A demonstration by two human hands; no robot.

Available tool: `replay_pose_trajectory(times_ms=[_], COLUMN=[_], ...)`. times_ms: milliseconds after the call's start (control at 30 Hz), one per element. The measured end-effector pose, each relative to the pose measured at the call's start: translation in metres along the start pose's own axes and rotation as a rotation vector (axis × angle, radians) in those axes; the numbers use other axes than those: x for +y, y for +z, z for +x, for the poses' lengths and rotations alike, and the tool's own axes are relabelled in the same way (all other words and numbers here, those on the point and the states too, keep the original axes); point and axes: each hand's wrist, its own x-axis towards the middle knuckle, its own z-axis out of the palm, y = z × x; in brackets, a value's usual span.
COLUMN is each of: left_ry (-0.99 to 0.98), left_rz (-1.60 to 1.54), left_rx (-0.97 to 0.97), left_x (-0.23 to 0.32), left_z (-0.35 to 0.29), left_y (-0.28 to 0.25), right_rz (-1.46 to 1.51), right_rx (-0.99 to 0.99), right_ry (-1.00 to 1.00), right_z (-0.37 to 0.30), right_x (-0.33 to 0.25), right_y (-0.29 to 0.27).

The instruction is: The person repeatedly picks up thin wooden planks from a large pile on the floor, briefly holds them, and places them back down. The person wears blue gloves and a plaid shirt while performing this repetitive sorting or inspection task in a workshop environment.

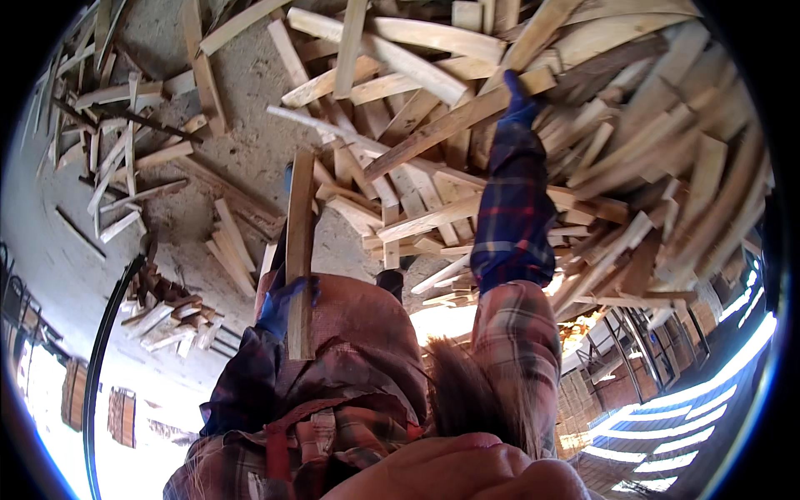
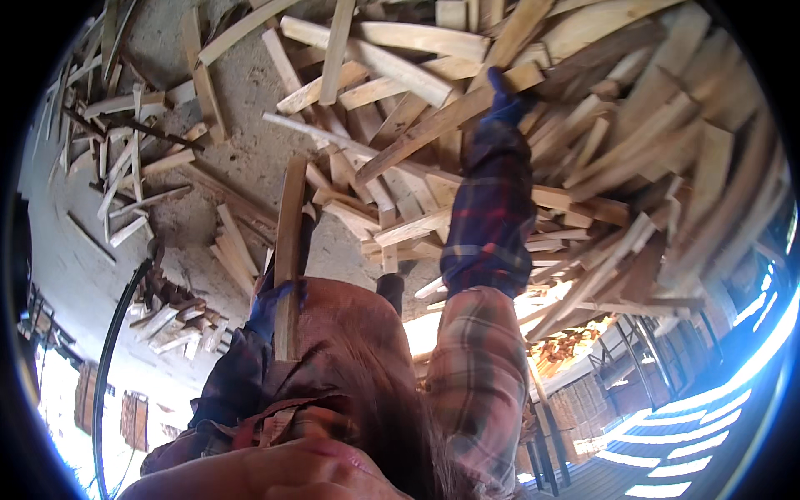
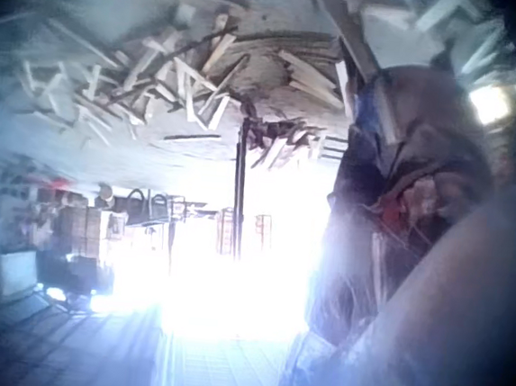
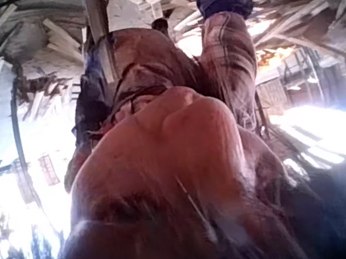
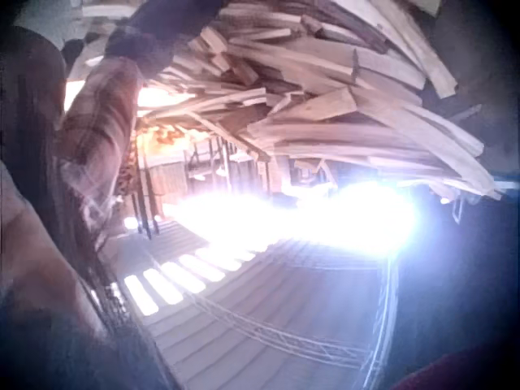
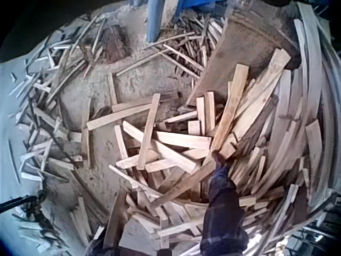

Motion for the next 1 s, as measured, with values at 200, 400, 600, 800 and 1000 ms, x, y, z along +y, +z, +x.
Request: replay_pose_trajectory(times_ms=[200,400,600,800,1000], left_ry=[-0.078,-0.076,0.034,-0.058,-0.068], left_rz=[-0.042,0.016,-0.060,-0.281,-0.192], left_rx=[0.043,0.017,-0.070,-0.015,0.032], left_x=[-0.018,-0.014,-0.029,-0.013,-0.002], left_z=[0.004,-0.030,-0.018,-0.013,0.008], left_y=[-0.022,-0.019,-0.025,-0.038,-0.058], right_rz=[-0.098,-0.421,-0.140,-0.377,-1.051], right_rx=[0.123,0.229,-0.704,-0.310,-0.184], right_ry=[-0.086,-0.410,-0.973,-0.198,0.003], right_z=[-0.041,-0.198,-0.214,-0.094,-0.092], right_x=[-0.004,-0.073,-0.266,-0.117,-0.033], right_y=[-0.007,-0.047,0.138,0.103,0.118])
